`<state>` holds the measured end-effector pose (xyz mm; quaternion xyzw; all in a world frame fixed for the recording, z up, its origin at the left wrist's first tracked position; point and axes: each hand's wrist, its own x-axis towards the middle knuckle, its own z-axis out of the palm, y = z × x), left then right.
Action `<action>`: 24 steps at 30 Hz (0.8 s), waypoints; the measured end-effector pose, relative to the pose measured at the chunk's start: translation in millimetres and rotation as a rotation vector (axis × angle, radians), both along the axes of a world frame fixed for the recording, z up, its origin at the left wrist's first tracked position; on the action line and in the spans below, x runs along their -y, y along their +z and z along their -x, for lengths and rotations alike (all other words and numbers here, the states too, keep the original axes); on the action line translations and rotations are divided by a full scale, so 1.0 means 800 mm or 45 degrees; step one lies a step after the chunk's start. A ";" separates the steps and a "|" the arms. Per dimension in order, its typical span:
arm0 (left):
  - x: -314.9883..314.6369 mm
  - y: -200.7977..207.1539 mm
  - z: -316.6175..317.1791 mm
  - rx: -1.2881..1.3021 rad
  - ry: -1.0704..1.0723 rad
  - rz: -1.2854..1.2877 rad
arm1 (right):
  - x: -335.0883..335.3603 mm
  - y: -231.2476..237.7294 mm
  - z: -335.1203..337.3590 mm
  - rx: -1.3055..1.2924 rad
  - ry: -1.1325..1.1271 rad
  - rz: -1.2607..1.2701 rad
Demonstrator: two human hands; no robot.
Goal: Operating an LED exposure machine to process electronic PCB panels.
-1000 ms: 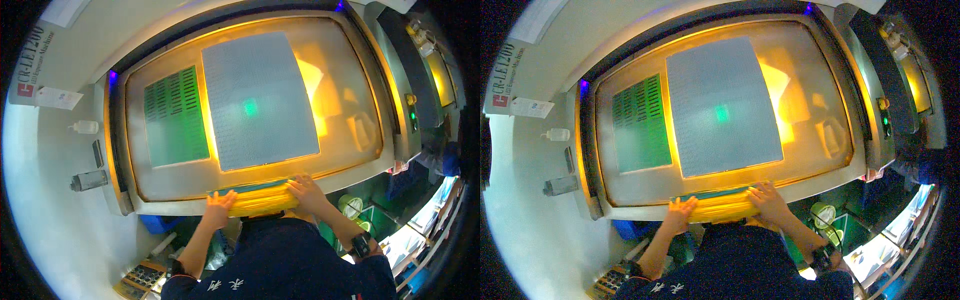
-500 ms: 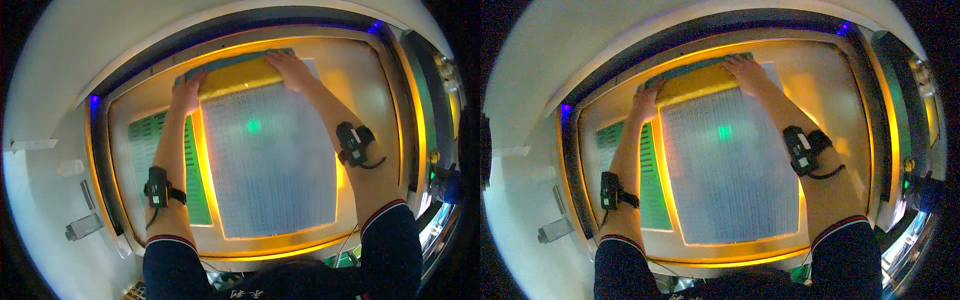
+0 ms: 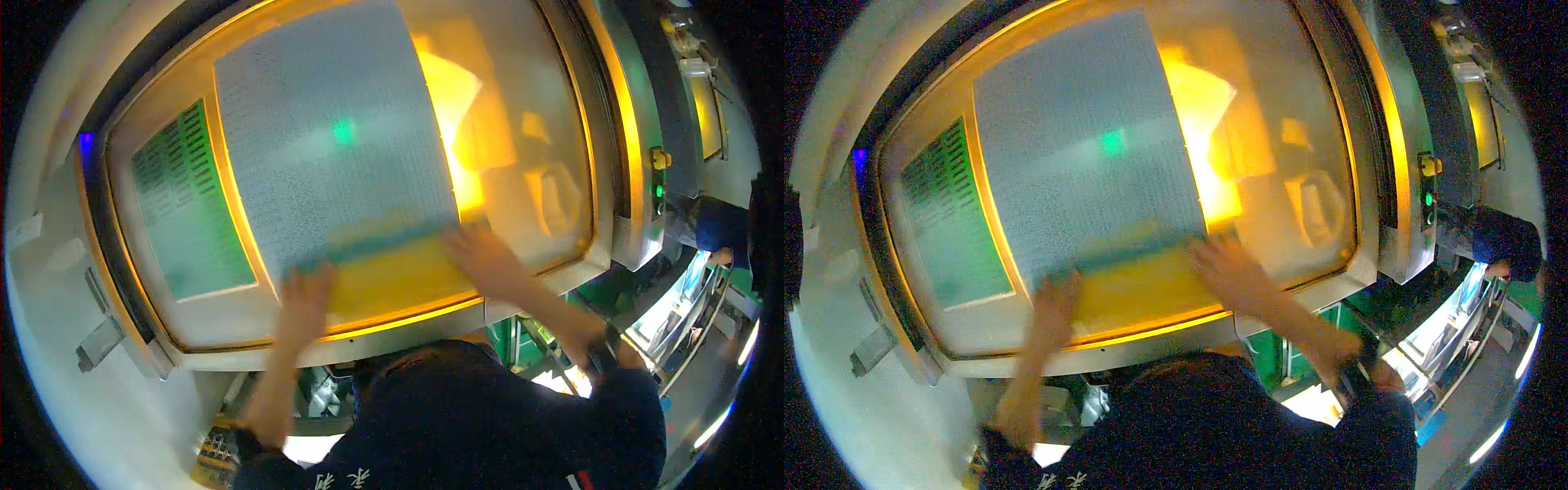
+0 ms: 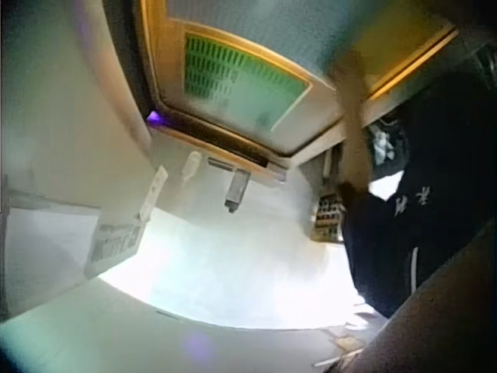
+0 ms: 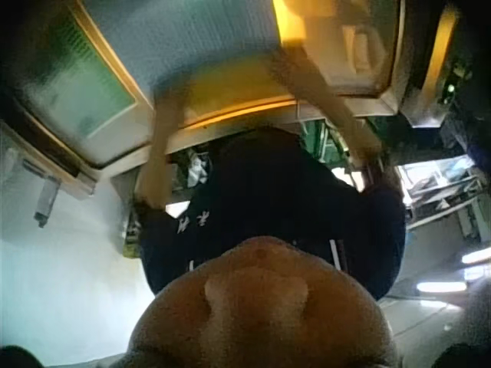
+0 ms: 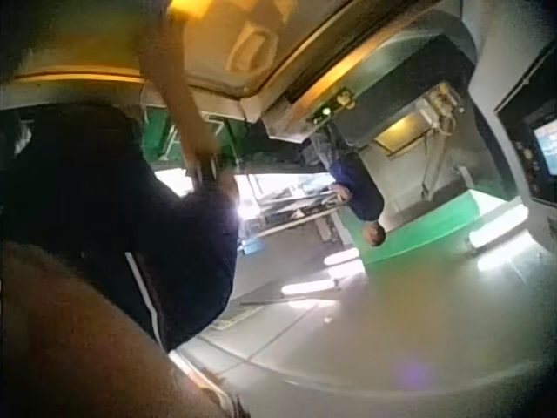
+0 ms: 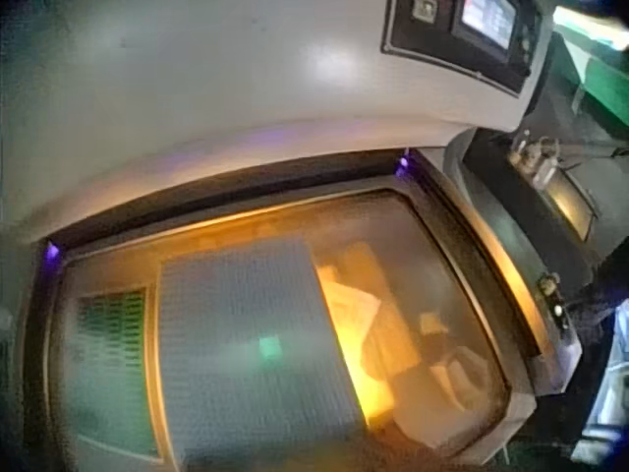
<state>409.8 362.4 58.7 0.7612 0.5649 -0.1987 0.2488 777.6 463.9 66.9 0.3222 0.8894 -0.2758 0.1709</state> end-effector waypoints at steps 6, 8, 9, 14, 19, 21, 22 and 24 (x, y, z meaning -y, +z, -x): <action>0.078 0.047 -0.119 0.184 0.115 0.088 | 0.125 0.022 -0.102 -0.167 -0.265 -0.089; 0.006 0.011 -0.103 0.120 0.074 -0.175 | 0.048 -0.004 -0.089 -0.175 -0.251 -0.218; -0.048 -0.001 -0.092 0.075 0.084 -0.290 | -0.009 -0.019 -0.077 -0.151 -0.203 -0.320; -0.380 -0.052 -0.046 -0.012 0.129 -0.664 | -0.346 -0.084 -0.019 -0.067 -0.180 -0.869; -0.604 -0.060 -0.002 -0.095 0.261 -0.664 | -0.568 -0.073 0.046 -0.148 -0.351 -0.913; -0.620 -0.062 0.016 -0.057 0.191 -0.771 | -0.586 -0.083 0.053 -0.146 -0.329 -0.914; -0.621 -0.060 0.023 -0.029 0.129 -0.871 | -0.591 -0.082 0.057 -0.152 -0.298 -0.907; -0.619 -0.081 -0.006 0.064 0.145 -0.731 | -0.629 -0.112 -0.024 -0.572 -0.374 -0.103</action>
